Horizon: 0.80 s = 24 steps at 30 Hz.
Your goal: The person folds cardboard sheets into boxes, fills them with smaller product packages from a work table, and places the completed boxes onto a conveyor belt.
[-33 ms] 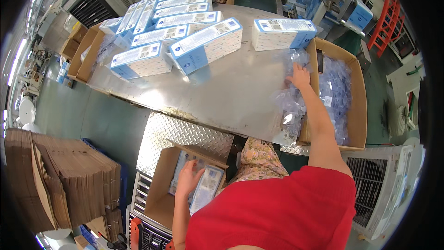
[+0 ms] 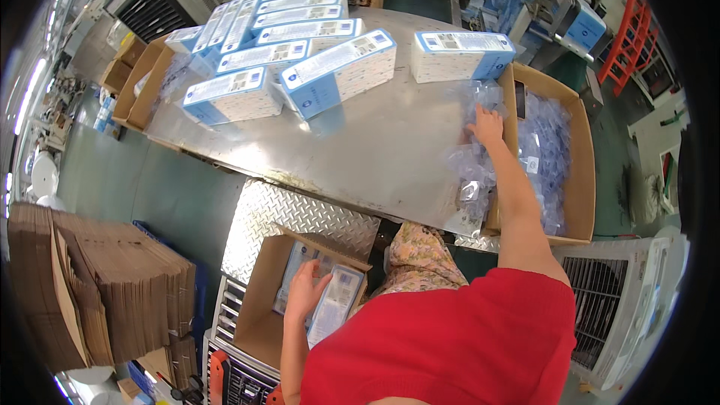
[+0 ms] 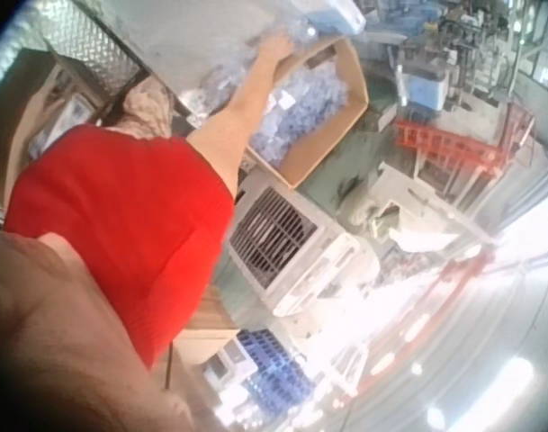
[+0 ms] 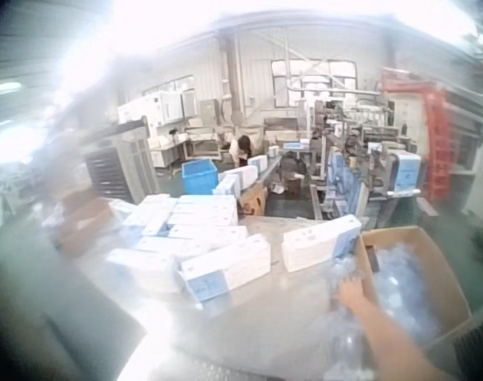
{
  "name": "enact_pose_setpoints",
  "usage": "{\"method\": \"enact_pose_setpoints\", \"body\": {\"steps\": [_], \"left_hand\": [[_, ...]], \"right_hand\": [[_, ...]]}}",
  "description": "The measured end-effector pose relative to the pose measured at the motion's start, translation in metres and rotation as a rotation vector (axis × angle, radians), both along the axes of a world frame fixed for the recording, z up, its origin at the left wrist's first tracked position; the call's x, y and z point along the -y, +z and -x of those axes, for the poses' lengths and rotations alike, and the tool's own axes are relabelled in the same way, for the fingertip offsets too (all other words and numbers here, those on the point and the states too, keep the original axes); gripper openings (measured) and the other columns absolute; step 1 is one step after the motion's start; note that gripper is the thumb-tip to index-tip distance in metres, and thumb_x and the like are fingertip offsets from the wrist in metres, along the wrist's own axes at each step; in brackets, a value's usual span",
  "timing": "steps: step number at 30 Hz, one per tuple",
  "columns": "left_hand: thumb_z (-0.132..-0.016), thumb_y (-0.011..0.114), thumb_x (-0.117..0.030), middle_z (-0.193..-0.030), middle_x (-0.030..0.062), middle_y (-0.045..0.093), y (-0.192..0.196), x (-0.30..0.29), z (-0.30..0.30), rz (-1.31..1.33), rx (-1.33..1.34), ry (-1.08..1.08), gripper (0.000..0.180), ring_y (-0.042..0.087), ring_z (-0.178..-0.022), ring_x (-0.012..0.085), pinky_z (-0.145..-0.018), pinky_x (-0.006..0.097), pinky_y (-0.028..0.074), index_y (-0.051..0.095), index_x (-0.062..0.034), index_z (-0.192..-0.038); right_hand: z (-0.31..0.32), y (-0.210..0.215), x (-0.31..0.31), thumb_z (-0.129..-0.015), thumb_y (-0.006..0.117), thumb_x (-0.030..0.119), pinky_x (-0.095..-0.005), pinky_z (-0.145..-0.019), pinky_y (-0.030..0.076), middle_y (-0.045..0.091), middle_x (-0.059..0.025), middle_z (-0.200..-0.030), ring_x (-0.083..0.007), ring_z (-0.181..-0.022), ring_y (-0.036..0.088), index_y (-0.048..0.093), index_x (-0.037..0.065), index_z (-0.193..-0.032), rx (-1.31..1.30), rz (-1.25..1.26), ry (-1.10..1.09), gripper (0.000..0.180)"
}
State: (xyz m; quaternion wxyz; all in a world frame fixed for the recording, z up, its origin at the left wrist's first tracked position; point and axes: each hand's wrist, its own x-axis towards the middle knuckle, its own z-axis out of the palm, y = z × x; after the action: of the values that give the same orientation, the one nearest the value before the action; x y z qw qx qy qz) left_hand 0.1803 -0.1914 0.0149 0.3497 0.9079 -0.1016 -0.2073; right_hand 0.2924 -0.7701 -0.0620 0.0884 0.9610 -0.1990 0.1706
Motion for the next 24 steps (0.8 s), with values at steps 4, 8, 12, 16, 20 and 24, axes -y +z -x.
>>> {"method": "enact_pose_setpoints", "body": {"steps": [4,8,12,16,20,24], "left_hand": [[-0.078,0.072,-0.02,-0.106,0.0169,0.062,-0.004,-0.023,0.039,0.02,0.005,0.022,0.041,0.063,-0.088,0.0302,-0.076,0.038,0.05,0.056,-0.0002,-0.11],[-0.078,0.073,-0.019,-0.106,0.017,0.061,0.006,-0.054,0.073,-0.028,0.028,0.062,0.043,0.063,-0.088,0.0296,-0.075,0.038,0.05,0.056,-0.0013,-0.113],[-0.078,0.072,-0.018,-0.106,0.0168,0.061,0.018,-0.078,0.093,0.002,0.029,0.138,0.042,0.063,-0.086,0.0289,-0.074,0.037,0.051,0.056,0.0,-0.113],[-0.078,0.072,-0.015,-0.102,0.0165,0.063,0.01,-0.095,0.102,0.164,0.003,0.217,0.046,0.064,-0.087,0.0246,-0.077,0.033,0.051,0.054,0.0006,-0.117],[-0.082,0.067,-0.007,-0.1,0.0128,0.064,0.043,-0.051,0.069,0.672,0.087,0.397,0.043,0.063,-0.087,0.0185,-0.078,0.031,0.052,0.051,-0.0011,-0.122],[-0.084,0.063,-0.002,-0.098,0.0086,0.064,0.063,-0.018,0.031,0.987,0.032,0.395,0.042,0.062,-0.084,0.0142,-0.071,0.027,0.052,0.049,-0.0009,-0.124]], "right_hand": [[0.003,-0.008,0.004,-0.08,0.065,0.023,-0.0441,-0.073,0.05,0.066,-0.0149,-0.089,-0.0353,-0.083,0.063,0.067,0.009,-0.09,-0.02,-0.078,-0.149,0.017],[0.01,0.023,-0.03,-0.076,0.069,0.021,-0.0408,-0.068,0.05,0.067,-0.0133,-0.079,-0.0307,-0.075,0.064,0.066,0.004,-0.082,0.298,-0.181,-0.13,0.018],[0.006,0.04,-0.03,-0.076,0.071,0.014,-0.0329,-0.058,0.048,0.066,-0.0092,-0.07,-0.0194,-0.064,0.061,0.065,0.002,-0.081,0.584,-0.822,-0.109,0.014],[-0.008,0.067,-0.108,-0.074,0.076,0.009,-0.0232,-0.052,0.041,0.063,-0.0003,-0.071,-0.0075,-0.061,0.055,0.062,0.007,-0.077,0.45,-1.49,0.204,0.015],[0.027,0.124,-0.295,-0.069,0.08,0.014,-0.0254,-0.055,0.041,0.059,0.0001,-0.067,-0.0084,-0.062,0.053,0.057,0.009,-0.07,-0.082,-1.657,0.692,0.024],[0.065,0.146,-0.415,-0.078,0.075,0.017,-0.0227,-0.05,0.036,0.052,0.0036,-0.06,-0.0051,-0.056,0.044,0.052,0.008,-0.064,-0.361,-1.407,1.073,0.028]]}}
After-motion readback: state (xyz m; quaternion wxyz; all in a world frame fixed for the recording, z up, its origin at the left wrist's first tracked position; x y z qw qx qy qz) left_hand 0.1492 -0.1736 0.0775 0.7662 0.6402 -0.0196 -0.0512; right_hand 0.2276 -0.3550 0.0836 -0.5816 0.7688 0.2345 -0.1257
